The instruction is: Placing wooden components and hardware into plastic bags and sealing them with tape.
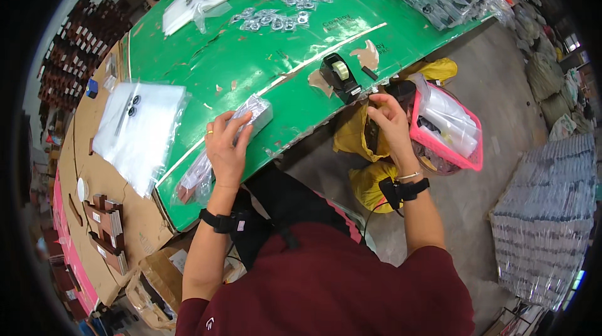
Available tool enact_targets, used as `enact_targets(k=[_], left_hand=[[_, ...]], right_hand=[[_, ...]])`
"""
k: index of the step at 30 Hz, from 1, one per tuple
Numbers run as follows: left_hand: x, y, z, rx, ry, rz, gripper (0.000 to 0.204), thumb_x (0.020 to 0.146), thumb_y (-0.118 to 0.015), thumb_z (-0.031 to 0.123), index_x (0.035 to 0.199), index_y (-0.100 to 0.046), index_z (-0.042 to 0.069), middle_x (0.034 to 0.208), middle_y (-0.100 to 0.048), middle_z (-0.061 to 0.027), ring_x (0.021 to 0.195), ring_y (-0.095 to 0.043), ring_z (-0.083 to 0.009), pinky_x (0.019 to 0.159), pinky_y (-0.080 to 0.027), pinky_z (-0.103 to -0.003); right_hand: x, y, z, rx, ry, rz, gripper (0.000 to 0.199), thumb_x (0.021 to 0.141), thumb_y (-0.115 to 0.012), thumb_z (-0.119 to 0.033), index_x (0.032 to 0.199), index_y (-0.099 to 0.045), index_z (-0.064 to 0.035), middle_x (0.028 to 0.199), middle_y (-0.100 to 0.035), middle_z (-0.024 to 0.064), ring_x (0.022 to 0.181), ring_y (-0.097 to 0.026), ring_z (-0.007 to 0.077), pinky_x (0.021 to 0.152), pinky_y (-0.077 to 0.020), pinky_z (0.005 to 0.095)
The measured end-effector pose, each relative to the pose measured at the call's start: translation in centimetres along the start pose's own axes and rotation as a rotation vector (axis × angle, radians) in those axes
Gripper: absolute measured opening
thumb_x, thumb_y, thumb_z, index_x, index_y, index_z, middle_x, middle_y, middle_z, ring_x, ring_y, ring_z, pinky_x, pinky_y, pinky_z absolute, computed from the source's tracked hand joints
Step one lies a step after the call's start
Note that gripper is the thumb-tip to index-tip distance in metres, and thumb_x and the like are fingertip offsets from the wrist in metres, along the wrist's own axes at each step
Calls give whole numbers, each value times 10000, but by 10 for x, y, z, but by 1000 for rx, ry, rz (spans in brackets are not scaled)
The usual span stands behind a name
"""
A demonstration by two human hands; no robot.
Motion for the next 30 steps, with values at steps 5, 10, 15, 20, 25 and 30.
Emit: enact_targets(k=[5,10,15,20,25,30], left_hand=[[3,2,6,-21,-8,2,226,832,-741,185,1058,-749,188,1098,-635,-61,960,-569,-276,806,-441,-387],[2,3,6,-4,-20,21,235,830,-743,183,1065,-748,188,1102,-634,-61,965,-570,-278,812,-442,-387],[1,3,7,-6,-41,34,242,832,-739,197,1074,-742,206,1086,-631,-66,951,-572,-269,778,-428,-377],[-9,1,19,72,-97,81,275,819,-737,217,1093,-731,230,1128,-620,-58,984,-558,-270,813,-418,-403],[-27,-8,31,191,-163,131,318,815,-718,217,1129,-720,269,1185,-611,-60,995,-550,-267,857,-424,-408],[-30,-10,38,255,-196,147,373,812,-660,162,1157,-705,295,1325,-534,-54,1015,-543,-254,861,-425,-413]], right_hand=[[12,-2,26,108,-4,62,207,915,-707,-100,1105,-655,-38,805,-611,-73,712,-492,-16,624,-346,159],[32,-12,33,43,151,110,108,913,-716,-131,956,-675,-41,762,-624,-53,655,-505,-3,571,-365,193],[27,-1,30,-849,152,224,131,855,-716,-153,837,-668,-32,632,-621,0,624,-580,55,559,-432,258],[-14,-98,-4,-40,88,-141,116,930,-695,-152,958,-656,-47,646,-496,-108,584,-398,-16,516,-277,190],[-20,-192,-45,33,86,-279,128,916,-698,-184,941,-668,-63,616,-589,-63,565,-428,4,489,-290,232],[-10,-202,-41,-415,161,-162,202,864,-711,-269,912,-681,-75,628,-656,37,557,-577,144,514,-407,340]])
Point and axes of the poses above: each hand's wrist, its own x-axis towards the middle knuckle, its own y-axis out of the back of the hand, z = x × y, the point moved 8 cm from there along x, towards the middle knuckle
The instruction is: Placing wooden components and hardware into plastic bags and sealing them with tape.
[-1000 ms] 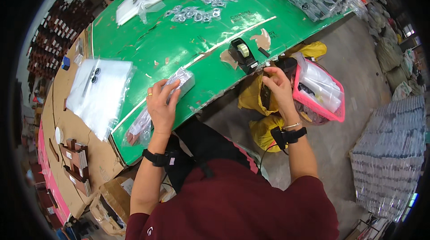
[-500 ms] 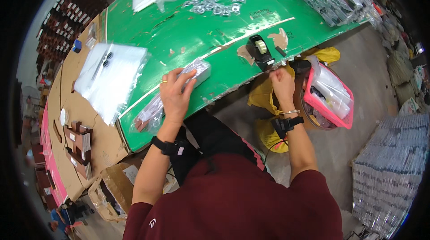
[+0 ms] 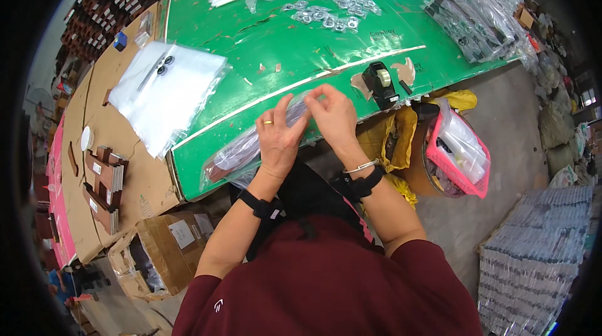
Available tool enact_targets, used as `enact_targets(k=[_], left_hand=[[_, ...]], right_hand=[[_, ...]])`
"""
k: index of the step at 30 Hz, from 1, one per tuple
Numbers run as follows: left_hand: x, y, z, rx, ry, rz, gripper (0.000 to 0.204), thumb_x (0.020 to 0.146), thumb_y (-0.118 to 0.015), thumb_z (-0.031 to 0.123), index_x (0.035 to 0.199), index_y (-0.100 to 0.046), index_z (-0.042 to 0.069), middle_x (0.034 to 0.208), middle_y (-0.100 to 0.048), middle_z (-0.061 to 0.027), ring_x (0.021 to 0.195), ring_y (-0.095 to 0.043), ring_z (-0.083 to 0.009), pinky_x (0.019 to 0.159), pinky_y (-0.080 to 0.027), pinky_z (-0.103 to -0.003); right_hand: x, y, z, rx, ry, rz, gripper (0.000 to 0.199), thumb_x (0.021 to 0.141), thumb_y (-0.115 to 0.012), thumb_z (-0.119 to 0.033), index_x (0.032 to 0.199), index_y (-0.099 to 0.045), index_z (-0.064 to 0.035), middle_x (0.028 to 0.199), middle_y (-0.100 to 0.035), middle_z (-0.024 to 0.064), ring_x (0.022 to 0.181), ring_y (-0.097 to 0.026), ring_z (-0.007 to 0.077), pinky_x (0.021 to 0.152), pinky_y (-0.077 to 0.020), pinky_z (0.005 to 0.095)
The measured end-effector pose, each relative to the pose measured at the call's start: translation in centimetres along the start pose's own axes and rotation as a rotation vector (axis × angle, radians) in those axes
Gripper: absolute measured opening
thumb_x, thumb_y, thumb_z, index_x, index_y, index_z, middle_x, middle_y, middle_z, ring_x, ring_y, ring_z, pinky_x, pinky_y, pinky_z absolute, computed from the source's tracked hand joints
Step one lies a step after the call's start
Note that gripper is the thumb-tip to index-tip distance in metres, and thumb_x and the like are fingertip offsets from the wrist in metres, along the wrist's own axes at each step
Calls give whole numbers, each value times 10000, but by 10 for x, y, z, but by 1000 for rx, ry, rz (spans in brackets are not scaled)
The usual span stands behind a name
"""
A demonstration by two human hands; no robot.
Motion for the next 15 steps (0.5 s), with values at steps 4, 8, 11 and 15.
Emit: enact_targets(k=[4,8,11,15], left_hand=[[-3,0,1,-12,-13,-5,363,804,-641,144,1137,-707,275,1385,-499,-58,1022,-541,-249,870,-421,-413],[-2,-1,3,-51,-44,-22,331,793,-626,133,1096,-704,239,1450,-495,0,1021,-545,-243,892,-417,-410],[-2,-1,6,-55,-63,-32,310,792,-623,141,1081,-698,225,1456,-510,38,1020,-549,-241,901,-417,-410],[1,2,6,-23,-65,-20,292,799,-620,147,1077,-685,212,1420,-545,48,1009,-550,-236,895,-415,-403]], right_hand=[[-1,0,-6,-227,-57,4,241,847,-696,-310,891,-688,-72,668,-686,85,618,-656,255,567,-474,391],[3,3,0,-256,-66,24,263,834,-697,-325,865,-695,-64,670,-686,99,651,-675,274,599,-502,389],[5,3,3,-265,-58,25,289,817,-706,-336,844,-695,-48,682,-689,110,677,-686,293,616,-515,395],[5,6,5,-203,-53,-28,304,811,-721,-330,873,-693,-34,686,-688,105,639,-666,253,586,-492,375]])
Point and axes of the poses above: each hand's wrist, its own x-axis towards the middle knuckle, its own y-axis out of the back of the hand, z = x × y, the point moved 8 cm from there along x, towards the middle knuckle
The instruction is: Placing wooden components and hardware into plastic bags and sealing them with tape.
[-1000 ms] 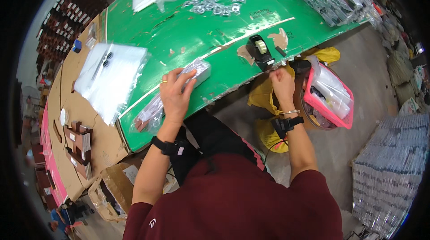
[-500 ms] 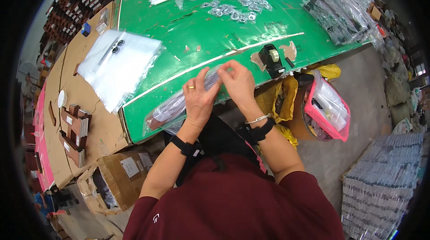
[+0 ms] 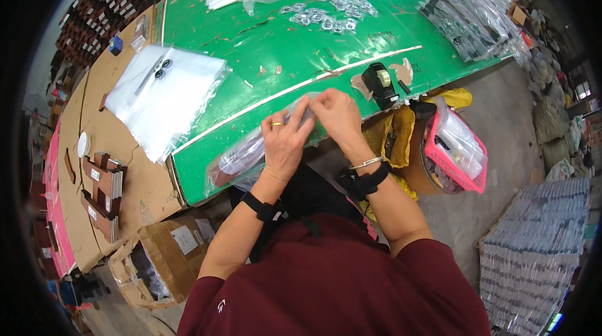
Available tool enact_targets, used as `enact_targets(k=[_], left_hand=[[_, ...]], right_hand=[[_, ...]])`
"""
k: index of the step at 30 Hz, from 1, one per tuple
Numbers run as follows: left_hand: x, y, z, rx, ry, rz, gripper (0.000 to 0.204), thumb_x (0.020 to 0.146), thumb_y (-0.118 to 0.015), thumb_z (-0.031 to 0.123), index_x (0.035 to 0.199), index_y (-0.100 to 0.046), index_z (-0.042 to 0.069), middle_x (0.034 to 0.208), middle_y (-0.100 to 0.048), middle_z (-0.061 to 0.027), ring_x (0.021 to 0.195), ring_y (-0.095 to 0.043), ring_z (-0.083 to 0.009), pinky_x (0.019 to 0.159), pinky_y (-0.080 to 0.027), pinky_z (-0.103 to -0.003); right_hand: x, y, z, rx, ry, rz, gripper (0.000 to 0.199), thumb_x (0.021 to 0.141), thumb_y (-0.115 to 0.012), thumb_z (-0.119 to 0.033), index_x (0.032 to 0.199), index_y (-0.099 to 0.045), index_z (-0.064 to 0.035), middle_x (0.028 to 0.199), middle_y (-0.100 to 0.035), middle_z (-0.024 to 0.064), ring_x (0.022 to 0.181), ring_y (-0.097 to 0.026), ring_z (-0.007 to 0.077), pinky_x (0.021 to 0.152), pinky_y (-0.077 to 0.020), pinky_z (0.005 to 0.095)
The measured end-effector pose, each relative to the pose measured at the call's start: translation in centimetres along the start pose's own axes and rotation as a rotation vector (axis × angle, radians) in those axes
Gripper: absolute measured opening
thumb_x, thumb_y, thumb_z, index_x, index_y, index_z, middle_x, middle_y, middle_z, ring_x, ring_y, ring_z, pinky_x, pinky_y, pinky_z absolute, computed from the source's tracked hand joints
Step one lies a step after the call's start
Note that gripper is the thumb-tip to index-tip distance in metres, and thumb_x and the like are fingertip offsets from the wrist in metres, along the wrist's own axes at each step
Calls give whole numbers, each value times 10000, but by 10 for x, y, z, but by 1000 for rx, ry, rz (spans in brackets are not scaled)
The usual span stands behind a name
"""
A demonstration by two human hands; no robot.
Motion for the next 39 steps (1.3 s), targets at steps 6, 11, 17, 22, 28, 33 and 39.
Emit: enact_targets(k=[6,11,17,22,28,33,39], left_hand=[[8,-7,-16,-68,50,-92,223,823,-678,176,1045,-674,192,1391,-564,54,960,-542,-226,841,-406,-388],[23,-4,-29,-196,137,-128,221,832,-704,190,1051,-670,186,1330,-611,44,934,-553,-233,818,-404,-382],[26,-13,-48,-366,240,-208,272,840,-715,196,1099,-648,150,1257,-666,28,914,-566,-251,811,-413,-396],[29,-16,-55,-421,295,-247,321,832,-736,211,1104,-615,92,1205,-686,8,913,-568,-264,820,-424,-413],[36,-18,-64,-454,302,-274,308,833,-734,210,1075,-600,74,1179,-694,-14,890,-565,-286,799,-453,-407],[39,-22,-78,-508,371,-298,346,837,-737,221,1117,-589,82,1139,-699,-90,958,-601,-329,829,-479,-439],[32,-35,-78,-545,402,-328,390,845,-736,260,1144,-563,80,1123,-695,-123,1026,-608,-343,859,-492,-434]], right_hand=[[-12,2,7,475,-115,-177,438,820,-782,-260,1134,-593,-21,783,-662,43,707,-589,111,626,-442,268],[-18,-6,13,616,-250,-244,474,828,-803,-240,1154,-540,-18,870,-642,29,823,-563,90,706,-424,232],[-12,-20,26,758,-220,-241,327,849,-783,-160,1027,-535,-41,850,-633,20,790,-548,69,683,-414,220],[-9,-30,34,791,-152,-141,277,859,-771,-135,960,-525,-59,812,-619,5,755,-543,40,639,-405,199],[4,-29,29,515,118,111,290,846,-786,-170,902,-526,-55,735,-606,9,649,-554,79,570,-436,258],[15,-28,33,291,128,102,384,781,-842,-267,884,-533,-63,682,-575,17,600,-558,130,552,-442,290],[22,15,-43,-284,541,30,758,664,-885,-276,1275,-487,-72,944,-639,74,868,-622,240,738,-494,374]])
Point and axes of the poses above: each hand's wrist, its own x-axis towards the middle knuckle, its own y-axis out of the back of the hand, z = x × y, the point moved 8 cm from there along x, towards the middle knuckle
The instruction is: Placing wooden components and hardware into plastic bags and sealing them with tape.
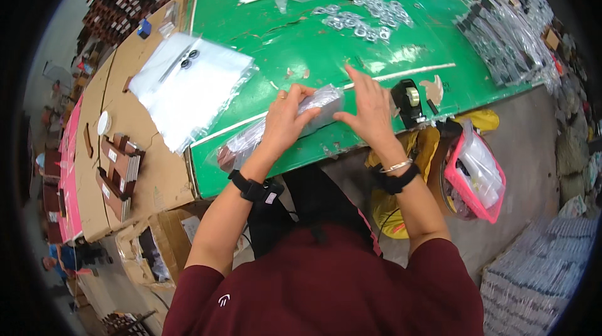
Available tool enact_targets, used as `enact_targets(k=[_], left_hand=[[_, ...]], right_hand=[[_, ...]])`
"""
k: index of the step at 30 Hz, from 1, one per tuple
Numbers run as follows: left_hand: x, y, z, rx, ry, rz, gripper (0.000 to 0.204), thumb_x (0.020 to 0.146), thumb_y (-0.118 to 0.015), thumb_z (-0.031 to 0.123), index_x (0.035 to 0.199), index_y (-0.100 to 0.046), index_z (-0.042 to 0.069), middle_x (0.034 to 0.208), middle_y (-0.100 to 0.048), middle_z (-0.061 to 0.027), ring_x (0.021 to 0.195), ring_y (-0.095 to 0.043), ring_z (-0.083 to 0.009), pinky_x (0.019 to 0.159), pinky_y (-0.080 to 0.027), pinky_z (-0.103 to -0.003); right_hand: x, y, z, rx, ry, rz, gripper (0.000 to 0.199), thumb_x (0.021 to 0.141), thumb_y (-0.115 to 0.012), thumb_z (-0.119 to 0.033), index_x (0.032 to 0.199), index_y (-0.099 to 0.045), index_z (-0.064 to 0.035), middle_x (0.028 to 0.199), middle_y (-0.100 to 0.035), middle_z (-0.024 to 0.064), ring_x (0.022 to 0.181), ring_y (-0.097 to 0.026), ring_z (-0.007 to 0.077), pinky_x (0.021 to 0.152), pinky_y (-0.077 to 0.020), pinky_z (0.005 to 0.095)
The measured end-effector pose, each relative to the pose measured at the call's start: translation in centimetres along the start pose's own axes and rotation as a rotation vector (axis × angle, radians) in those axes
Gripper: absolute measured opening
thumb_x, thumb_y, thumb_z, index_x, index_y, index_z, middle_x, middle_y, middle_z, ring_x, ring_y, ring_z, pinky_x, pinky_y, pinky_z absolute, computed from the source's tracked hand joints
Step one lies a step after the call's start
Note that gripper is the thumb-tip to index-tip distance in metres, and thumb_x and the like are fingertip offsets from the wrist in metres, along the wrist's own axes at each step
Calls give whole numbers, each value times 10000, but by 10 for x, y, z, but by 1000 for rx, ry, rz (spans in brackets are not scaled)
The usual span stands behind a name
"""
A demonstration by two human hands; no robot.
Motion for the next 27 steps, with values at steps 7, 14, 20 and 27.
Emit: enact_targets(k=[7,14,20,27], left_hand=[[-12,41,-11,239,88,-7,960,791,-763,452,1536,-268,103,1381,-568,-166,1291,-497,-399,1098,-297,-596],[-185,103,-39,363,285,150,1450,505,-876,598,1586,-89,36,1652,-63,-213,1529,-41,-396,1173,-80,-633],[-150,99,-69,442,279,415,1094,686,-796,569,1567,-291,161,1650,-112,-198,1518,-93,-412,1152,-132,-661],[-118,131,-110,-303,289,521,379,1035,-470,296,1354,-631,167,1511,-448,-146,1303,-517,-294,1065,-394,-334]], right_hand=[[36,-70,-38,27,490,-411,984,620,-876,-205,1472,-406,-59,1228,-604,116,1113,-563,336,929,-465,445],[50,-85,-23,56,439,-652,771,663,-855,-268,1355,-568,-90,1199,-606,110,1131,-551,333,976,-450,416],[61,-100,-11,50,437,-704,759,667,-852,-346,1328,-589,-82,1185,-627,108,1148,-560,334,981,-452,411],[60,-95,-16,81,417,-737,738,662,-857,-362,1308,-606,-107,1215,-618,154,1168,-550,366,997,-443,447]])
Point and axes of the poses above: each hand's wrist, its own x-axis towards the middle knuckle, its own y-axis out of the back of the hand, z = x × y, the point moved 8 cm from there along x, towards the middle knuckle
